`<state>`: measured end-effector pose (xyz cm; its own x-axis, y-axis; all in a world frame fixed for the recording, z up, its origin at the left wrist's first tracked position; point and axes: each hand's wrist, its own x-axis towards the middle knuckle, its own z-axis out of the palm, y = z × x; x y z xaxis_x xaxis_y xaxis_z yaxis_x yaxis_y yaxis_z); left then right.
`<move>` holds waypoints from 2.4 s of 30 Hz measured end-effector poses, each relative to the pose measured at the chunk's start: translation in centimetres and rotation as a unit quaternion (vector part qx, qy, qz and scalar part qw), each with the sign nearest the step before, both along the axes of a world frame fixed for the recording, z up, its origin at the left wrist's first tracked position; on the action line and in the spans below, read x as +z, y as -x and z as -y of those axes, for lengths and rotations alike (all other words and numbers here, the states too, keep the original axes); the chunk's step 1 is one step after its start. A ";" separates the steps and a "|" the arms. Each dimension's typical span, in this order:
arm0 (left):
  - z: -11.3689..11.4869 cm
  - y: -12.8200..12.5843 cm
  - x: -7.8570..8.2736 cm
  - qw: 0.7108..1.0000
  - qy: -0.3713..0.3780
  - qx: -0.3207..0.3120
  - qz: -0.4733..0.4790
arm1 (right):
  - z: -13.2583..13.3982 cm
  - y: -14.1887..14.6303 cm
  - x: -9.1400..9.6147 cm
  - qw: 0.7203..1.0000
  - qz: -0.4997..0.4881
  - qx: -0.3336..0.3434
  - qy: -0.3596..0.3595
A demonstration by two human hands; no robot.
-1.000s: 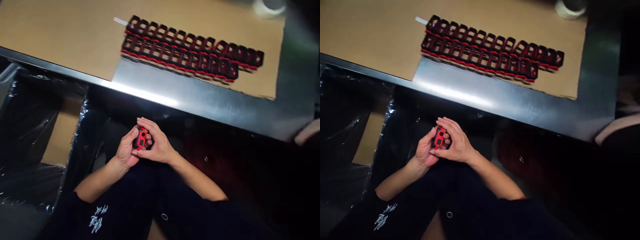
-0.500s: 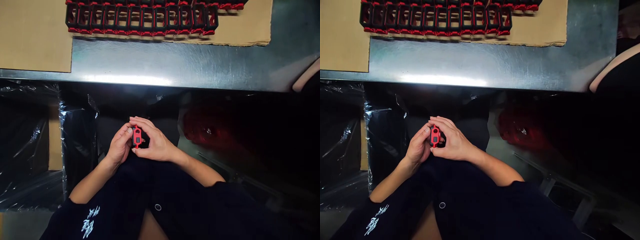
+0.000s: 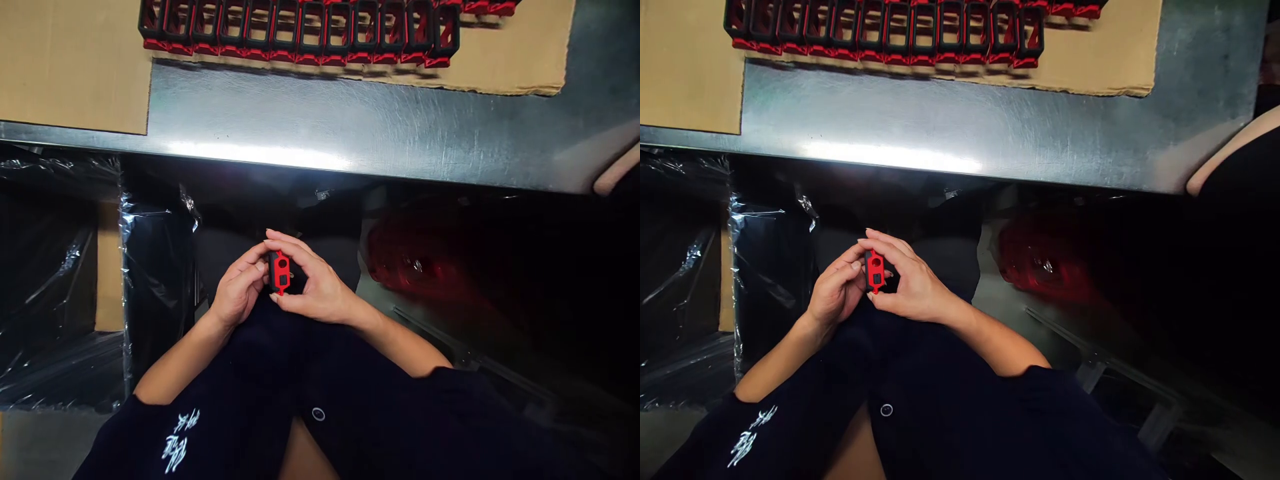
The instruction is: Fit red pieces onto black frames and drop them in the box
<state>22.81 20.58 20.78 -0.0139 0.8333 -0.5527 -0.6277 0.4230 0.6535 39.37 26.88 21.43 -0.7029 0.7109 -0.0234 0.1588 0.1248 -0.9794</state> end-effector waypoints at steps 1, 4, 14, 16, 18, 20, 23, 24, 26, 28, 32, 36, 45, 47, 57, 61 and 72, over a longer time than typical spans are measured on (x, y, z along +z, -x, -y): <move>0.1 0.1 0.1 1.000 -0.014 -0.016 0.004 | 0.1 0.0 -0.1 1.000 0.003 -0.003 -0.013; 0.5 0.4 0.2 0.996 -0.052 -0.075 -0.025 | 0.0 -0.2 -0.4 0.998 0.001 -0.013 -0.065; 1.1 1.3 0.2 0.971 -0.101 -0.217 0.015 | -3.1 -1.4 -2.5 0.983 -0.165 0.023 0.083; 1.5 1.3 0.3 0.974 -0.096 -0.204 -0.015 | -3.2 -1.5 -2.7 0.981 -0.134 -0.068 0.125; 1.8 1.4 0.5 0.975 -0.089 -0.187 -0.083 | -2.9 -1.7 -2.5 0.975 -0.089 -0.151 0.139; 1.9 1.6 0.8 0.963 -0.093 -0.188 -0.168 | -2.5 -2.0 -2.0 0.973 -0.070 -0.163 0.146; 1.7 1.8 1.1 0.936 -0.130 -0.185 -0.270 | -1.9 -2.4 -0.8 0.977 -0.075 -0.118 0.163; 1.6 1.8 1.1 0.927 -0.148 -0.180 -0.294 | -1.6 -2.5 -0.4 0.979 -0.073 -0.099 0.164; 1.4 1.8 1.0 0.898 -0.206 -0.169 -0.349 | -1.3 -2.5 0.3 0.982 -0.064 -0.062 0.165; 1.2 1.8 0.5 0.845 -0.282 -0.171 -0.422 | -1.0 -2.3 0.7 0.984 -0.063 -0.039 0.165; 1.1 1.7 -0.2 0.724 -0.375 -0.171 -0.554 | -0.4 -1.4 1.1 0.986 -0.047 -0.057 0.147; 1.0 1.7 -0.5 0.661 -0.415 -0.165 -0.603 | 0.1 -0.4 0.8 0.987 -0.012 -0.102 0.121; 0.8 2.2 -1.0 0.665 -0.444 -0.135 -0.585 | -0.2 -0.9 0.3 0.991 -0.089 -0.044 0.094; 0.7 2.4 -1.1 0.674 -0.439 -0.127 -0.580 | -0.1 -0.9 0.2 0.994 -0.094 -0.044 0.034; 2.5 1.3 -1.0 0.893 -0.276 -0.130 -0.331 | 0.5 0.0 -0.9 0.965 -0.097 -0.090 -0.228; 2.4 0.6 -1.1 0.899 -0.258 -0.096 -0.342 | 0.7 0.4 -1.2 0.957 -0.076 -0.096 -0.264; 1.8 0.5 -1.6 0.763 -0.360 -0.056 -0.534 | -0.9 -1.1 0.0 0.995 -0.076 -0.017 -0.058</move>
